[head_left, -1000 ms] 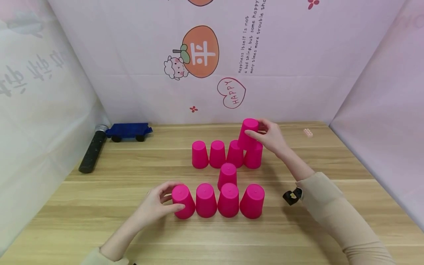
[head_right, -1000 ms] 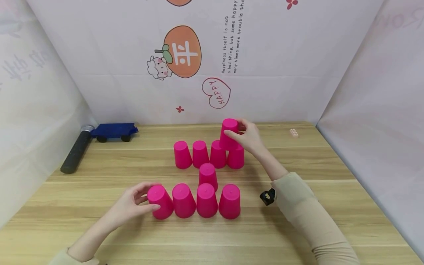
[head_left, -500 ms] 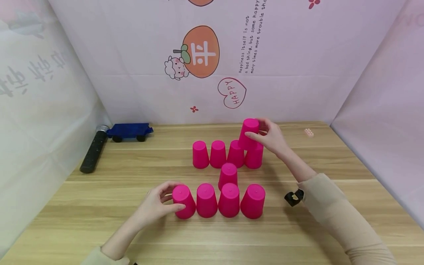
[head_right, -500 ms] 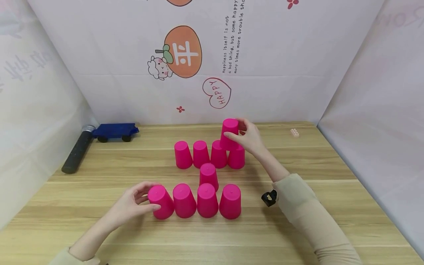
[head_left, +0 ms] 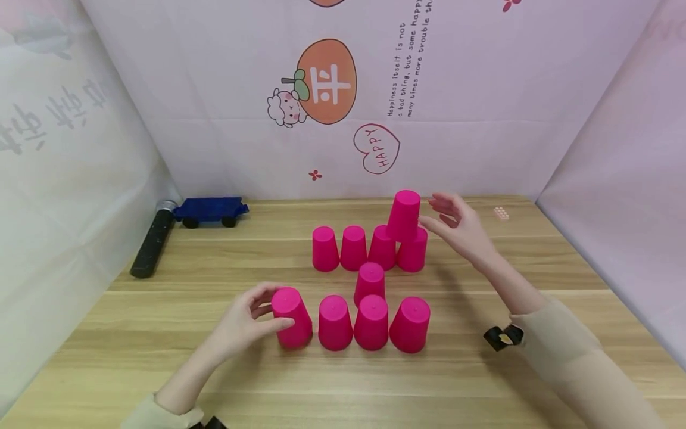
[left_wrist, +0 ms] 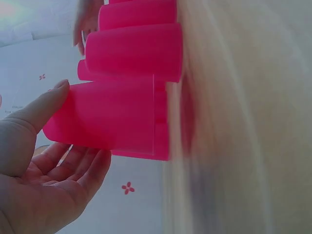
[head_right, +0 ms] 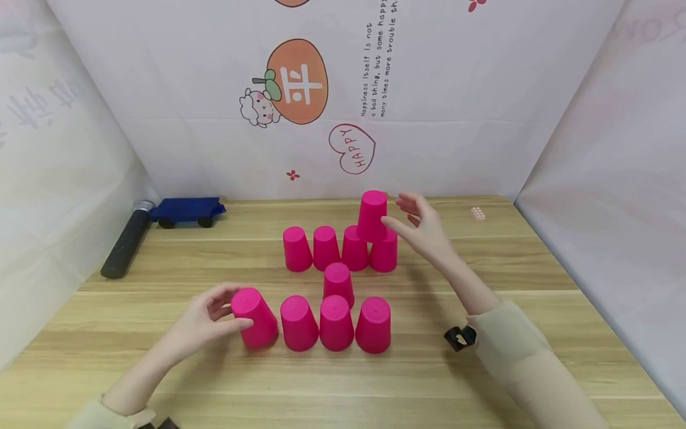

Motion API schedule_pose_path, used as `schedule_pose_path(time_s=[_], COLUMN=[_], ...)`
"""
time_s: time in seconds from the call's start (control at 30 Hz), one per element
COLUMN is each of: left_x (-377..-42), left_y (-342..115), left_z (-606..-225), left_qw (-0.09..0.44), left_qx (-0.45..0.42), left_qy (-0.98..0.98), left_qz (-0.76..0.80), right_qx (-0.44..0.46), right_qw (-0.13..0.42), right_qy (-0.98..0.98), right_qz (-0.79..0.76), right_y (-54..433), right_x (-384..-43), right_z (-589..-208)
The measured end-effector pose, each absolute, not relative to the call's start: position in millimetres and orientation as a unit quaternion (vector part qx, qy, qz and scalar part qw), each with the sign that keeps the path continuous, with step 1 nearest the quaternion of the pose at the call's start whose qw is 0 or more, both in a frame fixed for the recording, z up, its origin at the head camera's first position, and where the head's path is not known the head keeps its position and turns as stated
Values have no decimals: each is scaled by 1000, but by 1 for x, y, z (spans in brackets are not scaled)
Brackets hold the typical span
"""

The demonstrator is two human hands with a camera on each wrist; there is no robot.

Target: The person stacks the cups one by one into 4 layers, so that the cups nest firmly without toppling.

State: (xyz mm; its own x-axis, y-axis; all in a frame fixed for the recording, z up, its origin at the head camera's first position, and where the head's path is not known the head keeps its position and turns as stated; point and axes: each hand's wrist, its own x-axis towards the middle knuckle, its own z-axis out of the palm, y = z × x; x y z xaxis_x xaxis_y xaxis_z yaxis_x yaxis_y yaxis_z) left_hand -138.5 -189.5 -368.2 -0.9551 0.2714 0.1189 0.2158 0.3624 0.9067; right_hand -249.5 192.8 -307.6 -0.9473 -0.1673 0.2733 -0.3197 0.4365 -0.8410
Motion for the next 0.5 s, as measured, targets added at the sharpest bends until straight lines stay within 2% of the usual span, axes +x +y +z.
schedule_pose_path(time_s=[0.17,0.5], left_x=[-146,-175], left_y=[-193,-189], left_z=[-354,-318], left_qw=[-3,-45], left_qx=[157,167], left_qy=[827,824], left_qz=[540,539], right_qx=[148,165], right_qw=[69,3], right_qy=[-855,-870], right_qz=[491,464], right_y=[207,226], right_x=[-231,-190], right_z=[-310,-322])
